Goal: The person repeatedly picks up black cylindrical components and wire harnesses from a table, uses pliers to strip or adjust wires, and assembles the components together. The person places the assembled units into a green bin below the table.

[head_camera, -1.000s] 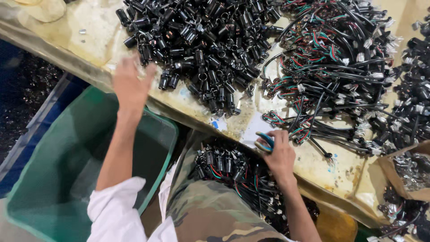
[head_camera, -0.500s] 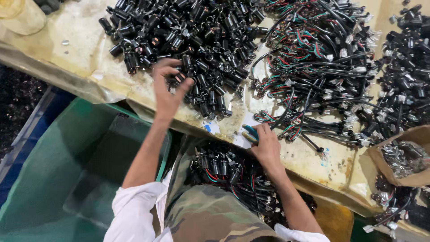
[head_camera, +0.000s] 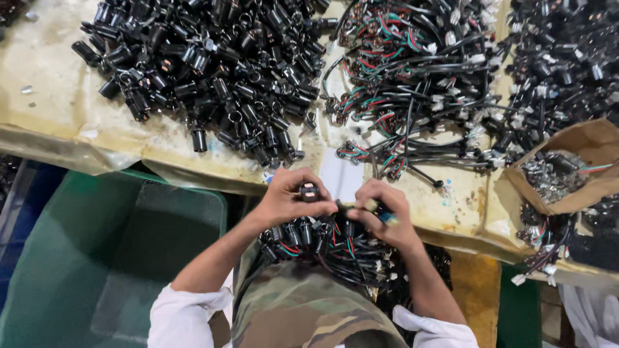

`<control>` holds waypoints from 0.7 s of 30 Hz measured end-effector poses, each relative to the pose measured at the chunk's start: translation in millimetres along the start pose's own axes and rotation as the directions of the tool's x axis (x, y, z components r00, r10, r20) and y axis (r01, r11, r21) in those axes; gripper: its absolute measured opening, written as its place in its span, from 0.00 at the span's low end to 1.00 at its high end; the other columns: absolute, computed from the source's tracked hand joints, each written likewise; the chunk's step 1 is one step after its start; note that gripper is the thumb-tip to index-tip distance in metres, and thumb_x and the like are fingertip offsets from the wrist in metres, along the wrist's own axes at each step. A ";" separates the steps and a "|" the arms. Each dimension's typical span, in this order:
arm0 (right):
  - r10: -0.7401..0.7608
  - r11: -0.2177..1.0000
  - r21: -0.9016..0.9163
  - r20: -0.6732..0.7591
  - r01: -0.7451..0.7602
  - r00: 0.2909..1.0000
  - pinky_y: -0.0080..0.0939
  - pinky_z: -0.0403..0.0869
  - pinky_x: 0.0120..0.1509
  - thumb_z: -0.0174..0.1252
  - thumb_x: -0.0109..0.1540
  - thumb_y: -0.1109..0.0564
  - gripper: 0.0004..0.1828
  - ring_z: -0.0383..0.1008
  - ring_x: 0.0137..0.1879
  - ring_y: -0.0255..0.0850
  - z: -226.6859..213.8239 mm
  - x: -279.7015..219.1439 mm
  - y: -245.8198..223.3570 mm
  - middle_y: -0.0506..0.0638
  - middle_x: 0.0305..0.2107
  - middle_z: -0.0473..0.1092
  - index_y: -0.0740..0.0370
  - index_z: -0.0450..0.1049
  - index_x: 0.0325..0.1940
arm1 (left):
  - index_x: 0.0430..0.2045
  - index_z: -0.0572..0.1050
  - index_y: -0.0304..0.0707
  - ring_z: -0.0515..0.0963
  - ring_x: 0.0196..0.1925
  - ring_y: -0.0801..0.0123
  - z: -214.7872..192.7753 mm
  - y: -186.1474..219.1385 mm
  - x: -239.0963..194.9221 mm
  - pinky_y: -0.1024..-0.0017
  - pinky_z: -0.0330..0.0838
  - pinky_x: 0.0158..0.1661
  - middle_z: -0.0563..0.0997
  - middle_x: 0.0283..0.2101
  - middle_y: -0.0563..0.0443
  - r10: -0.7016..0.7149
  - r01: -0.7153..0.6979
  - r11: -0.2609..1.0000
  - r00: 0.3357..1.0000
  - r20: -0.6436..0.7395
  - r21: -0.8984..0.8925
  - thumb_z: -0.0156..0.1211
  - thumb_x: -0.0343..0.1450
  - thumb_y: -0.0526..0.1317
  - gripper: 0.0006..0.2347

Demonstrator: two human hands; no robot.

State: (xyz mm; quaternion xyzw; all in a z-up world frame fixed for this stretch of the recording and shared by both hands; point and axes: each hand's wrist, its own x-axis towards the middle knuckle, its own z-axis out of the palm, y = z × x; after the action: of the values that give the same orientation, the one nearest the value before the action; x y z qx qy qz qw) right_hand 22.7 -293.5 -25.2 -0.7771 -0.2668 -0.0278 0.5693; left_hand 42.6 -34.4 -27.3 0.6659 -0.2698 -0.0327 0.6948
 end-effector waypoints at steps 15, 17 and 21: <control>-0.113 0.993 0.009 0.334 0.117 0.936 0.40 0.74 0.50 0.67 0.55 0.62 0.12 0.77 0.43 0.44 -23.7 17.9 -70.1 0.48 0.35 0.74 0.61 0.75 0.40 | 0.26 0.80 0.36 0.79 0.24 0.69 37.2 25.8 0.1 0.71 0.73 0.30 0.79 0.23 0.48 -0.063 0.034 0.997 0.879 0.472 0.069 0.70 0.62 0.41 0.08; -0.071 0.997 0.065 0.447 0.046 0.892 0.39 0.74 0.46 0.68 0.54 0.61 0.12 0.76 0.41 0.44 -17.9 28.4 -71.4 0.49 0.34 0.73 0.62 0.76 0.39 | 0.24 0.79 0.37 0.79 0.23 0.65 34.7 26.7 -2.5 0.69 0.71 0.28 0.80 0.22 0.48 -0.155 0.131 0.988 0.814 0.560 0.084 0.68 0.61 0.40 0.08; 0.094 0.992 0.065 0.146 -0.105 0.985 0.39 0.74 0.46 0.68 0.57 0.61 0.09 0.75 0.39 0.41 18.2 24.1 -76.5 0.49 0.32 0.72 0.63 0.74 0.36 | 0.24 0.78 0.37 0.80 0.25 0.57 23.0 31.2 -7.3 0.65 0.72 0.28 0.79 0.23 0.45 -0.077 0.000 0.985 0.898 0.433 0.175 0.72 0.61 0.41 0.09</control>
State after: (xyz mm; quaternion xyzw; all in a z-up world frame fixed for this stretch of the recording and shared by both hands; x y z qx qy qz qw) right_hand 4.5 -251.8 43.3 -0.7684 -0.2684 0.0659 0.5772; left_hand 16.9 -48.9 -1.0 0.7037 -0.4078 -0.1721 0.5558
